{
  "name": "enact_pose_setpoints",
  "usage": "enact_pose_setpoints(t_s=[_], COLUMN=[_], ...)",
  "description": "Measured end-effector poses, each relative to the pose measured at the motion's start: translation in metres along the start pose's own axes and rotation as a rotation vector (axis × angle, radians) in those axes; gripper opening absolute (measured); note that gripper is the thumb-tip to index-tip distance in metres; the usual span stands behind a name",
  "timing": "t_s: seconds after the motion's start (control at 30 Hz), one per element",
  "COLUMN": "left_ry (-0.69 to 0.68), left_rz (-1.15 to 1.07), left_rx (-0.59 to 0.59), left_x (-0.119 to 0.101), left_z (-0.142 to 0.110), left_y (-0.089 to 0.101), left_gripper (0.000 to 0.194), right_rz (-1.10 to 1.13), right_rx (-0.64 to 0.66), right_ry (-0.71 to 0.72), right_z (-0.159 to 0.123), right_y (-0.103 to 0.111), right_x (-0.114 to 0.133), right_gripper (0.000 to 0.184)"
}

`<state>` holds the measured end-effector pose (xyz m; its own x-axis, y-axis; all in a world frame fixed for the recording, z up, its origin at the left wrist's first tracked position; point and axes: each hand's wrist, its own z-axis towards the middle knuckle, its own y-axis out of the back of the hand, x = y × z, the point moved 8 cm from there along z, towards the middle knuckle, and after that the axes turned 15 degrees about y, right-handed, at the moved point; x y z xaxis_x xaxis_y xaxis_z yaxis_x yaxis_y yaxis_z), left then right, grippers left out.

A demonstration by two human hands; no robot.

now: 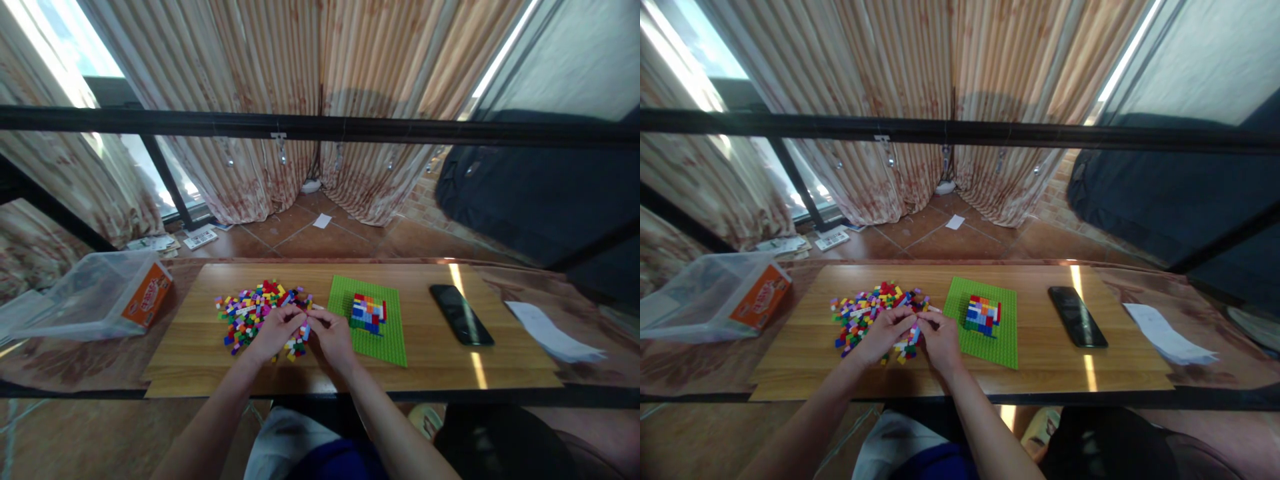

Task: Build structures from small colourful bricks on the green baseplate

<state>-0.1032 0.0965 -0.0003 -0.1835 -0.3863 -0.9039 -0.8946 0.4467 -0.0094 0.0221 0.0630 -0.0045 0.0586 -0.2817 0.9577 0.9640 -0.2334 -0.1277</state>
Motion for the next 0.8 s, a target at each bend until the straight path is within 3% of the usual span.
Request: enact_pose_setpoints(t_s=[0.2,0.4,0.57,0.8], left_ry=[0.103,0.103,0.039,-0.234], left_rz=[-0.308,-0.35,-0.063,0.543], left_rx=[0.015,-0.116,-0.296,-0.577], left_x=[0.004,0.006,0.005,-0.03], left_z=[-0.006,-0.006,-0.003,-0.006], left_y=[-0.005,0.005,0.026,0.04], left_gripper=[0.033,0.031,0.027,0.019], right_rz=[0.209,0.262,0.249,0.168], right_rx=[-0.074,-0.161,-0.178,-0.211], right_ry=[-0.162,-0.191,-0.166,-0.168], right_z=[-0.008,-0.011,-0.012,-0.016], right_y=[0.0,0.007,0.022,0.035], right_x=[-0.002,0.001,0.004,0.004], right_gripper=[0.025,0.029,0.033,0.033])
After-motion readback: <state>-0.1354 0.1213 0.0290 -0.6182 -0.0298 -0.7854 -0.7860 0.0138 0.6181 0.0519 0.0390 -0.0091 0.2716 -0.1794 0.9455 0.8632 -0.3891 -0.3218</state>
